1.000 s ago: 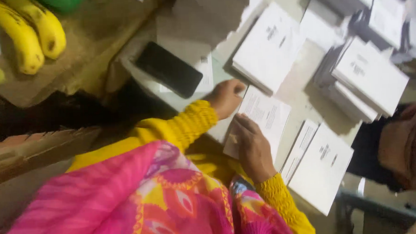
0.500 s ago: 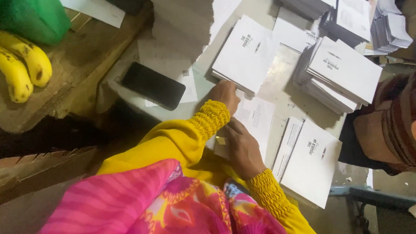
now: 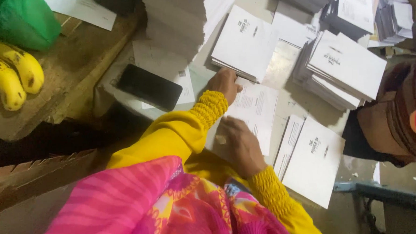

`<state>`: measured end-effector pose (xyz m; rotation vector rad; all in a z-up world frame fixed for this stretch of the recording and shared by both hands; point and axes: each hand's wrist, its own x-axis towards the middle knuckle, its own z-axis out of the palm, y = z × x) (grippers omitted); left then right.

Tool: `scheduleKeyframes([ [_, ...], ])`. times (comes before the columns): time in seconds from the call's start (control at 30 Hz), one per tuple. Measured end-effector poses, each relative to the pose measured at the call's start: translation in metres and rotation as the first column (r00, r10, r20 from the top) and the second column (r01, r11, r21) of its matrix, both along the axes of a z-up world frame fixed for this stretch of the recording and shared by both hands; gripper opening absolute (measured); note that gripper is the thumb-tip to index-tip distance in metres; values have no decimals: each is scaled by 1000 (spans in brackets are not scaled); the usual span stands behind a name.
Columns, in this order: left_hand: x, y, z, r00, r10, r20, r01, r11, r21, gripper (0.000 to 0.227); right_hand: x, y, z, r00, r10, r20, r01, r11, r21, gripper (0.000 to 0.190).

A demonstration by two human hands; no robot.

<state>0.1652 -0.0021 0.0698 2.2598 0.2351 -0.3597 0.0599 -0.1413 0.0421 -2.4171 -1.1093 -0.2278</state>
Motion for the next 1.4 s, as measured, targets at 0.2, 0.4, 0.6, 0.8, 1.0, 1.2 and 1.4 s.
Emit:
scheduleKeyframes([
  [0.2,-4,2,7,1000,11,11,-11,999,40,25,-26,-15,-21,992,102,-69,-101,995,12,35],
  [0.4,-21,14,23,997,-72,-21,72,997,-7,26,-35,-28,-16,940,90,-329,-80,996,45,37],
  [0.6,-13,18,-2,992,-101,73,104,994,-43,26,-8,-21,33,617,-436,-656,390,893,-226,101],
  [0.8,-2,21,-17,989,-115,94,121,991,-58,22,25,-12,24,577,-511,-637,588,802,-110,44],
  [1.0,1,21,-16,990,-117,78,120,992,-31,21,56,-15,-18,877,-435,-203,458,885,81,25],
  [1.2,3,23,-16,985,-129,114,134,990,-38,22,51,-9,-25,937,-349,9,347,933,100,16],
  [1.4,7,16,-24,990,-69,123,75,996,-41,22,43,-13,-31,960,-280,-6,278,953,120,15],
])
